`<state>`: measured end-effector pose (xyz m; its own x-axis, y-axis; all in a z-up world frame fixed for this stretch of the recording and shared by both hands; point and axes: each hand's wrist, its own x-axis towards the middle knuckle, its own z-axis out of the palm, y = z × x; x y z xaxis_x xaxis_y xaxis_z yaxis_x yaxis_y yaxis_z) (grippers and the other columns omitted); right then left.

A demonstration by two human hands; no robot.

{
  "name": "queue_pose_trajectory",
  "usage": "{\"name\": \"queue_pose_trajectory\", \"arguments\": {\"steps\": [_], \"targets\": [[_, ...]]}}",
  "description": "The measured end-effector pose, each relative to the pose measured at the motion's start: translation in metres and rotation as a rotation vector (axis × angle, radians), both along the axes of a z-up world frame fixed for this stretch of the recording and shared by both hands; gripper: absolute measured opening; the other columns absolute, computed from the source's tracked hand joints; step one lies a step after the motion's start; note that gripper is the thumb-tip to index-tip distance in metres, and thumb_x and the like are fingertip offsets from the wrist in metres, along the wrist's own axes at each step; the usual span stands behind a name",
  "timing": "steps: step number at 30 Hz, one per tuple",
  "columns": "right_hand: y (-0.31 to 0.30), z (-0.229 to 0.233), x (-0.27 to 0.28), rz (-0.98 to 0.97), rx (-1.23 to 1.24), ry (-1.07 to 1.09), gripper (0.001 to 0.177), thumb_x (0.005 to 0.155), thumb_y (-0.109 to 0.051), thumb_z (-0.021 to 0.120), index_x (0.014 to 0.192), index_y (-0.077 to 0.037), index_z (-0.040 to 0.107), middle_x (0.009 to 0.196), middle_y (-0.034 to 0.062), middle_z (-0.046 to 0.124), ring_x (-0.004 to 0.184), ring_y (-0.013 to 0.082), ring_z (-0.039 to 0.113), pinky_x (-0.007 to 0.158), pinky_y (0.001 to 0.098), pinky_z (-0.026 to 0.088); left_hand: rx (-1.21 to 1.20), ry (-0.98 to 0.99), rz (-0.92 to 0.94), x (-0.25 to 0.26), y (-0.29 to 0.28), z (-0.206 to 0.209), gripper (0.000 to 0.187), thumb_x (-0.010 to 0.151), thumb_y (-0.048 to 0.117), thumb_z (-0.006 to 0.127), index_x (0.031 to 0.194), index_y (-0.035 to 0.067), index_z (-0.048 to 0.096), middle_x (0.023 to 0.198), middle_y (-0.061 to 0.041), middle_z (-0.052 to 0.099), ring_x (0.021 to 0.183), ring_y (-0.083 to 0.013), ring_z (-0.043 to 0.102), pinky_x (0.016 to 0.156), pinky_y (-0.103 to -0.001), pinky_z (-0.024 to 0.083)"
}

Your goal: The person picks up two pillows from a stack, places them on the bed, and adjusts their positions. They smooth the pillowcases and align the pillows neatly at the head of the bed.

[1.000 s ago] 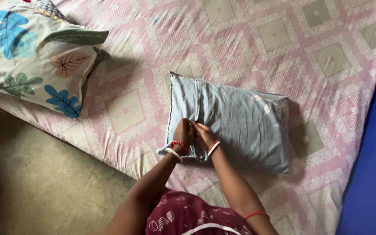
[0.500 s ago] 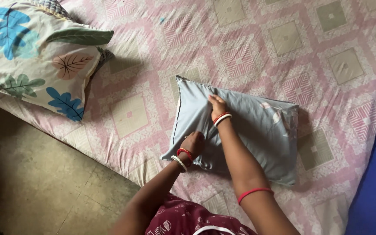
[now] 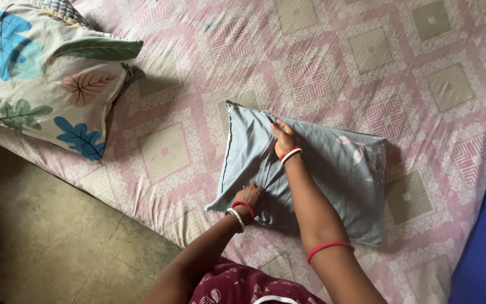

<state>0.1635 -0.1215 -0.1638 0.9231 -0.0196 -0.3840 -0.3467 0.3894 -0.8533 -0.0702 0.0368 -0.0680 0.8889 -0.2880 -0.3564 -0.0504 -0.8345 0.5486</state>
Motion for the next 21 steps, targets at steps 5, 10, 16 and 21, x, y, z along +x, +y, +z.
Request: {"name": "queue_pose_trajectory", "arguments": {"steps": [5,10,16,21], "targets": [[0.011,0.011,0.022,0.014,0.065,-0.112,0.061,0.085,0.009,0.065,0.145,-0.001,0.055,0.128,0.0098,0.064,0.118,0.0209,0.058,0.103,0.0330,0.046,0.028,0.078,-0.051,0.009,0.001,-0.003,0.021,0.090,0.017,0.061,0.107,0.008,0.070,0.112,-0.017,0.067,0.103,-0.0347,0.068,0.088,-0.045,0.057],[0.022,0.064,-0.014,0.015,-0.307,-0.276,0.079,0.074,0.011,0.059,0.151,-0.003,0.044,0.158,0.0130,0.040,0.141,0.0232,0.041,0.109,0.0360,0.041,-0.132,0.081,-0.001,0.009,0.017,0.011,0.022,0.083,0.020,0.067,0.100,0.010,0.075,0.115,-0.014,0.067,0.103,-0.0362,0.068,0.088,-0.045,0.056],[0.035,0.146,-0.143,0.210,-1.316,-0.710,0.072,0.094,-0.024,0.069,0.157,-0.006,0.039,0.164,0.0263,0.031,0.149,0.0409,0.033,0.120,0.0503,0.030,-0.154,-0.008,-0.129,0.006,0.017,-0.024,0.041,0.083,0.032,0.074,0.116,0.009,0.066,0.119,-0.018,0.064,0.111,-0.0368,0.065,0.095,-0.045,0.053],[-0.003,0.108,-0.252,0.506,-1.740,-0.822,0.058,0.100,-0.025,0.054,0.157,-0.020,0.044,0.166,0.0055,0.037,0.153,0.0263,0.032,0.124,0.0468,0.022,-0.044,-0.011,-0.263,-0.004,0.026,-0.012,0.057,0.077,0.035,0.078,0.127,0.015,0.061,0.126,-0.018,0.057,0.115,-0.0364,0.062,0.096,-0.045,0.051]]}}
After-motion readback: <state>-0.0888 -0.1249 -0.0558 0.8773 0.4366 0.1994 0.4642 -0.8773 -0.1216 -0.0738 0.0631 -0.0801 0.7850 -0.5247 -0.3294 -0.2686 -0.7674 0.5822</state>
